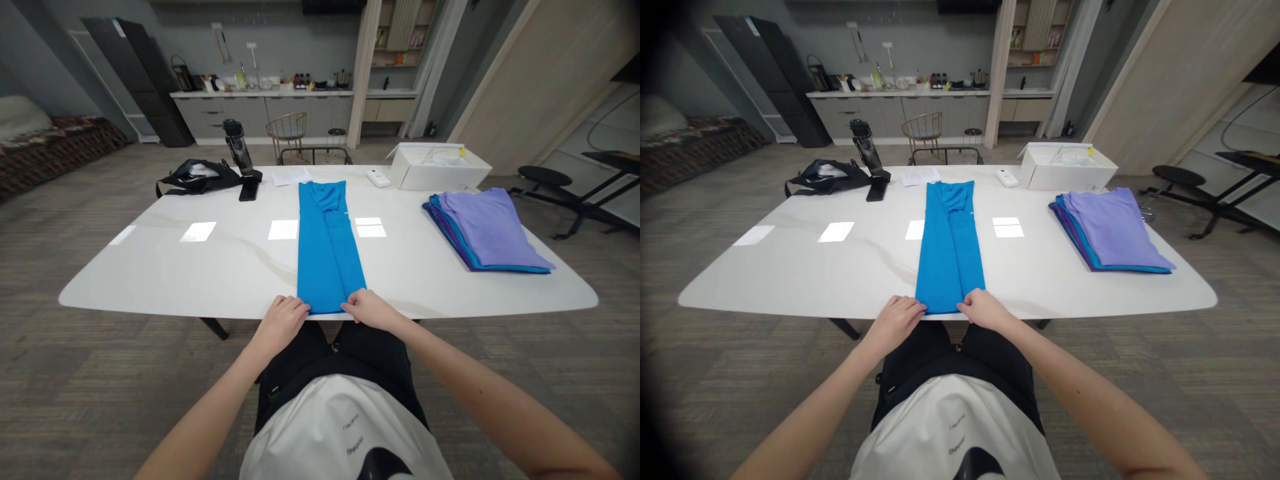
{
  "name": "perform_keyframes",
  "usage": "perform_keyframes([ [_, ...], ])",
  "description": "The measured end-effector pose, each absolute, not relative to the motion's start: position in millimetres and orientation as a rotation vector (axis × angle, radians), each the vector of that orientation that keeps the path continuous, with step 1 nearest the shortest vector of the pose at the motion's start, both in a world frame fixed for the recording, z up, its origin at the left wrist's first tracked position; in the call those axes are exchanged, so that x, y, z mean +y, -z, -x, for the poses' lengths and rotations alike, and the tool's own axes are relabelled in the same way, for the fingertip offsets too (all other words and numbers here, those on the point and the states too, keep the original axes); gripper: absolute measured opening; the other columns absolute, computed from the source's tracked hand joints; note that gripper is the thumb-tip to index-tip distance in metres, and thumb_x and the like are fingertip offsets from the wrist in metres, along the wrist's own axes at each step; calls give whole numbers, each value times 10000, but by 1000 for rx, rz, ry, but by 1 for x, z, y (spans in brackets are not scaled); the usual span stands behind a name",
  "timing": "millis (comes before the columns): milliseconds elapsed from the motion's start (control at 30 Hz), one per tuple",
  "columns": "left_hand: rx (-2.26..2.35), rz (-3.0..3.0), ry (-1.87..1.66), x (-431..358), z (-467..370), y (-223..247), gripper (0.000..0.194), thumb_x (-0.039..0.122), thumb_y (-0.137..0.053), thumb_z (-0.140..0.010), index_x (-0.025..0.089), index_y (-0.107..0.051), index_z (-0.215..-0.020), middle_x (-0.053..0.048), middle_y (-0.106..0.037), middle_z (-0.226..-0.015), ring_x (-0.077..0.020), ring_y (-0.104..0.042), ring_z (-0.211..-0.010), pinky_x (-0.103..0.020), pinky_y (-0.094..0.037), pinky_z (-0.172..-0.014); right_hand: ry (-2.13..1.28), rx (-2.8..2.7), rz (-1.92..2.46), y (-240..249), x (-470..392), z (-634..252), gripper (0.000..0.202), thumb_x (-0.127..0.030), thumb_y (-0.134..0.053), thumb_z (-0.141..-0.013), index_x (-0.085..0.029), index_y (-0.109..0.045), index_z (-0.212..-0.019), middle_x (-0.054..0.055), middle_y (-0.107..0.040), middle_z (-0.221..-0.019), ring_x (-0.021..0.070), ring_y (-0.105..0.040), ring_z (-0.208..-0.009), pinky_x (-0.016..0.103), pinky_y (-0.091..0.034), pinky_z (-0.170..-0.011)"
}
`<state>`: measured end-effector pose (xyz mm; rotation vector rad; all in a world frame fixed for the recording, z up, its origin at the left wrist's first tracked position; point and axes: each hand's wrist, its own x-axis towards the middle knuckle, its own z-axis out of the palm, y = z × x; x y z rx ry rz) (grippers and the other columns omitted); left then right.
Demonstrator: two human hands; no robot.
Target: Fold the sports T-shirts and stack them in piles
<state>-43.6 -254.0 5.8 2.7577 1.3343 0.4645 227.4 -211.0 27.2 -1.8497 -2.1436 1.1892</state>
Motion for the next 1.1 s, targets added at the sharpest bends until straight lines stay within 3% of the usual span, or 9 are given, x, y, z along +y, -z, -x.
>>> perform_keyframes([
  [167,1271,-2637,-493,-246,59,-10,261,230,-474,-1038,227,-663,-1218,-71,-702,-1145,-218,-625,-1034,-389,-447,-902,-714,-2405,1800,-29,-214,-238,224,-438,-659,-949,-236,-732,-885,55,-754,-856,216,-683,-794,281,-386,-637],
  [267,1252,-2665,-441,-240,68,-9,330,128,-445,-1003,225,-671,-1223,-80,-693,-1128,-223,-613,-1021,-383,-451,-873,-508,-2565,1651,-33,-212,-247,135,-305,-623,-973,-246,-713,-1056,50,-747,-963,213,-685,-840,282,-401,-679],
  [367,1192,-2731,-401,-237,71,-3,376,95,-450,-985,249,-673,-1245,-92,-678,-1168,-233,-599,-1044,-385,-450,-873,-372,-2758,1364,-32,-210,-253,280,-169,-517,-1002,-257,-664,-1224,62,-698,-1108,191,-673,-915,273,-420,-730],
  [567,1172,-2787,-386,-234,69,5,312,133,-431,-1020,251,-685,-1158,-88,-682,-1166,-234,-583,-1024,-393,-447,-868,-209,-2932,1065,-21,-207,-254,247,-241,-451,-1068,-218,-692,-1115,75,-634,-1046,191,-624,-927,278,-433,-769],
  [1100,1126,-2612,-429,-236,72,-11,307,157,-488,-997,282,-744,-1113,-59,-716,-1147,-213,-629,-1064,-381,-481,-930,-504,-2734,1145,-22,-219,-268,297,-250,-473,-1039,-263,-730,-1188,58,-690,-1050,196,-672,-937,291,-482,-824],
])
